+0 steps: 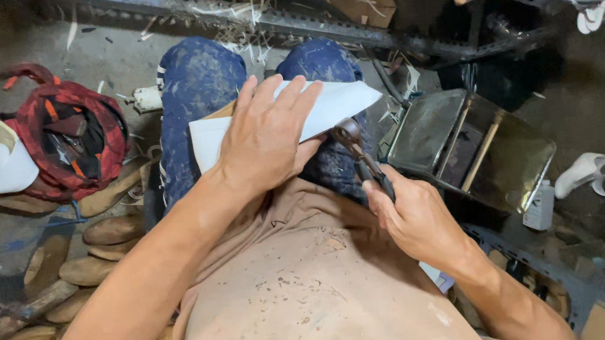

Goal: The person uses a hammer to tap the edges of a white shoe upper held in their left hand. They repeatedly strike the rim of the shoe to shape or secure the material while working in a cluttered workshop environment.

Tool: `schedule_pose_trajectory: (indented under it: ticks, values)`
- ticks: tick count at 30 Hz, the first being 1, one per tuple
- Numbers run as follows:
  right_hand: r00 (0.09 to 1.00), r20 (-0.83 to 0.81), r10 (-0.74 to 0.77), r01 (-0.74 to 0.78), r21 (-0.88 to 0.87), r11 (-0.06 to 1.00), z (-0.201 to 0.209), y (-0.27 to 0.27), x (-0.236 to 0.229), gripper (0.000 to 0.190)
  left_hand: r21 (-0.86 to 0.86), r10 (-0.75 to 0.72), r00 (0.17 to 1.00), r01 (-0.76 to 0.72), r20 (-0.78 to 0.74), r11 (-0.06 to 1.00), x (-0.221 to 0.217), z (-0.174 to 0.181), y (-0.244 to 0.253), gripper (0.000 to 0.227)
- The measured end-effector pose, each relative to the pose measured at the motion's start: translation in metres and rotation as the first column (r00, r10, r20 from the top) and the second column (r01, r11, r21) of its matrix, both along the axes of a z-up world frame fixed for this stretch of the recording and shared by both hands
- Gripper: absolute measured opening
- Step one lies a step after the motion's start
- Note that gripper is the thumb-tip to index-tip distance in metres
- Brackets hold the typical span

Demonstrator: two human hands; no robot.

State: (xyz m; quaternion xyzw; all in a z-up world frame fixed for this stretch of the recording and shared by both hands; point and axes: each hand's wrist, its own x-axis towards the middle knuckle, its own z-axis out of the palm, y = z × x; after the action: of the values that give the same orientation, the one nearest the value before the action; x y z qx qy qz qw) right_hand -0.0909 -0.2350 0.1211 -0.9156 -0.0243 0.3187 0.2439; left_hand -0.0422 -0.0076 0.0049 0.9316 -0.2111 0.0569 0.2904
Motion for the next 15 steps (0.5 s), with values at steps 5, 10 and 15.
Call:
schedule_pose_trajectory:
  ticks: [5,10,15]
  values:
    - [0.994,0.107,0.004,-0.006,0.02,1.0,-0.017,0.003,0.012,0.019,-0.147,-0.063,0.976,0.033,-0.208,0.989,0.023,0.009,0.013,0.063]
    - [0.976,0.217,0.026,-0.037,0.045,0.998,-0.036,0.003,0.023,0.016,-0.304,-0.132,0.948,0.04,-0.288,0.952,0.042,0.022,0.022,0.055]
    - [0.954,0.298,-0.042,0.006,0.122,0.993,-0.059,0.0,0.03,0.012,-0.378,-0.206,0.877,0.03,-0.434,0.925,0.06,0.048,0.032,0.05]
